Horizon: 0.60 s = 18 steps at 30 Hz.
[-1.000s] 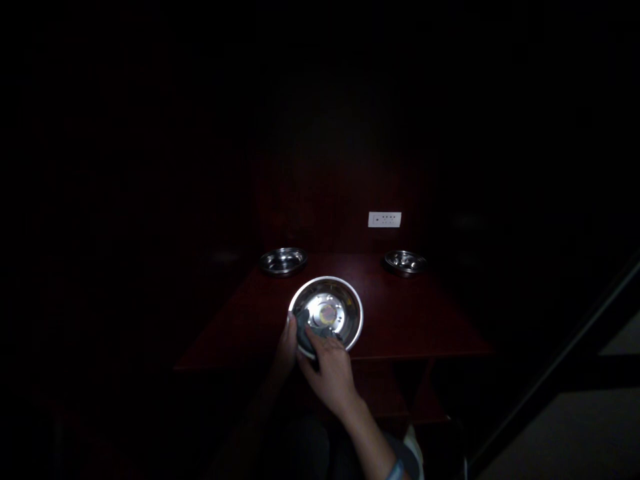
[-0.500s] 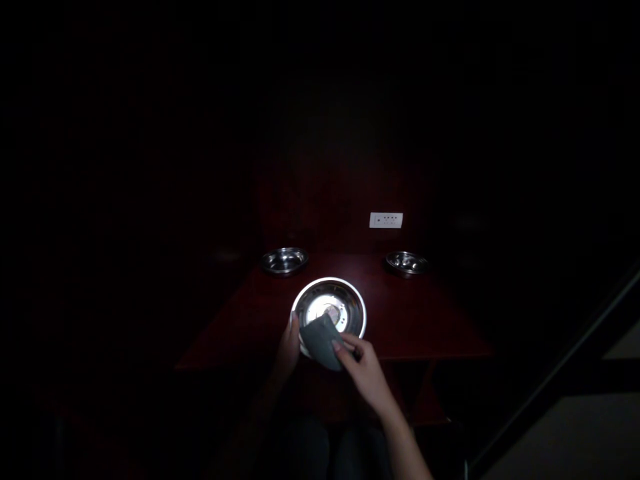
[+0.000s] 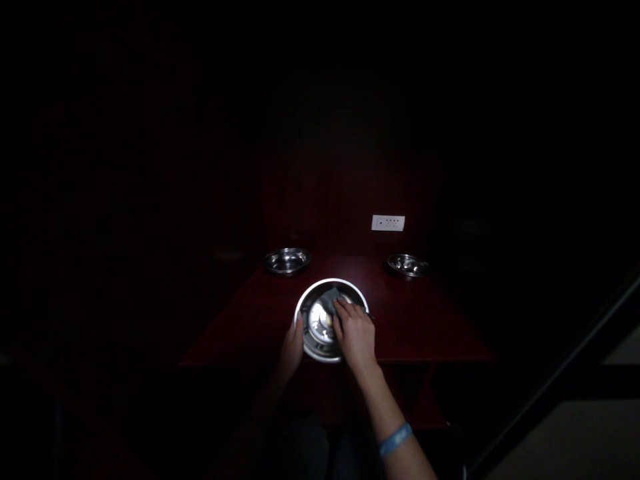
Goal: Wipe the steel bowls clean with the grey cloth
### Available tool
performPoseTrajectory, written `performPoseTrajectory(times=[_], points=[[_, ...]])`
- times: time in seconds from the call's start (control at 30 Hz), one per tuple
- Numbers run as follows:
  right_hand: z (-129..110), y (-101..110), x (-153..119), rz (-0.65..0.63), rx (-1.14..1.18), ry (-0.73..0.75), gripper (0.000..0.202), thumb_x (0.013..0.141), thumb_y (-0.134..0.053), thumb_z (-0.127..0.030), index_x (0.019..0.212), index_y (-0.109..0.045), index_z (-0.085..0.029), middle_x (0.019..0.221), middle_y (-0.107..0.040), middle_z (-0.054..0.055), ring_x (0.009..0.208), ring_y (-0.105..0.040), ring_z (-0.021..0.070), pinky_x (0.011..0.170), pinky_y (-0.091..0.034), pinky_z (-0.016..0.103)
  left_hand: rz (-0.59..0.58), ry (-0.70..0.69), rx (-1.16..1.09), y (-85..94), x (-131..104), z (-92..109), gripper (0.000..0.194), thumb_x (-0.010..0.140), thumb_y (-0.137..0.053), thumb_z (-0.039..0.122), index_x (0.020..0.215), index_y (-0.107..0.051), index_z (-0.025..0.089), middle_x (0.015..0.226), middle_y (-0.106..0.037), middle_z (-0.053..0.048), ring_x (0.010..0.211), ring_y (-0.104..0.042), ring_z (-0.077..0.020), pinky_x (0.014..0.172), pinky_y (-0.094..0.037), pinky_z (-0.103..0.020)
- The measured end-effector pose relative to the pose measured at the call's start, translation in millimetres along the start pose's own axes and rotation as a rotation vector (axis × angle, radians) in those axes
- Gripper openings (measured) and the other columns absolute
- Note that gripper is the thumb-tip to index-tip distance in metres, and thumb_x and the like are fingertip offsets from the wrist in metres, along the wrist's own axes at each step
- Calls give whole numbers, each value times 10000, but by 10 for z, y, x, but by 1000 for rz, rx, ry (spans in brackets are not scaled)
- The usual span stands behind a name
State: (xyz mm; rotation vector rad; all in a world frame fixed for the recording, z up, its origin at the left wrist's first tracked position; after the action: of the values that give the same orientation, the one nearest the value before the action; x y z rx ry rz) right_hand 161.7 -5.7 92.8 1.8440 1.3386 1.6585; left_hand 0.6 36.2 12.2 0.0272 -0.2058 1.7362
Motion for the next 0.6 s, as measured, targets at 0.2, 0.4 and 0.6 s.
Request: performPoseTrajectory(times=[0.2, 0.4, 0.6], points=[[-174, -334, 74, -88, -64, 5, 435, 961, -458, -271, 1369, -592, -201, 1395, -607, 55, 1283, -543, 242, 1083, -442, 368, -35, -17, 42, -11, 15, -10, 650, 938, -374, 628, 1195, -662, 104, 1152, -728, -160, 1125, -663, -298, 1045, -474, -440], [-265, -442, -33, -55, 46, 62, 450, 921, -483, -249, 1354, -602, -222, 1374, -625, 40, 1268, -549, 242, 1094, -439, 397, -21, -79, 28, 2, -4, 50, 604, 909, -447, 627, 1174, -675, 136, 1170, -728, -135, 1159, -649, -273, 1056, -459, -390], [-309, -344, -151, -206, 140, 104, 410, 868, -515, -200, 1236, -684, -261, 1195, -727, 16, 1074, -671, 197, 965, -502, 309, 25, -45, 110, 31, -16, 38, 597, 895, -420, 666, 972, -704, 147, 899, -763, -102, 981, -703, -274, 959, -513, -389]])
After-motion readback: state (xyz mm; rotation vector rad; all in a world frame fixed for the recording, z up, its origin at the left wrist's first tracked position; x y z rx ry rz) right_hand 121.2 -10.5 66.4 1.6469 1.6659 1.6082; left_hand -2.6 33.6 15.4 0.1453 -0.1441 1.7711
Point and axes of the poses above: each hand's wrist, its own x-axis towards the middle knuckle, its own y-axis out of the back of the hand, z = x × y, the point moved 5 cm from there along x, towards the middle knuckle
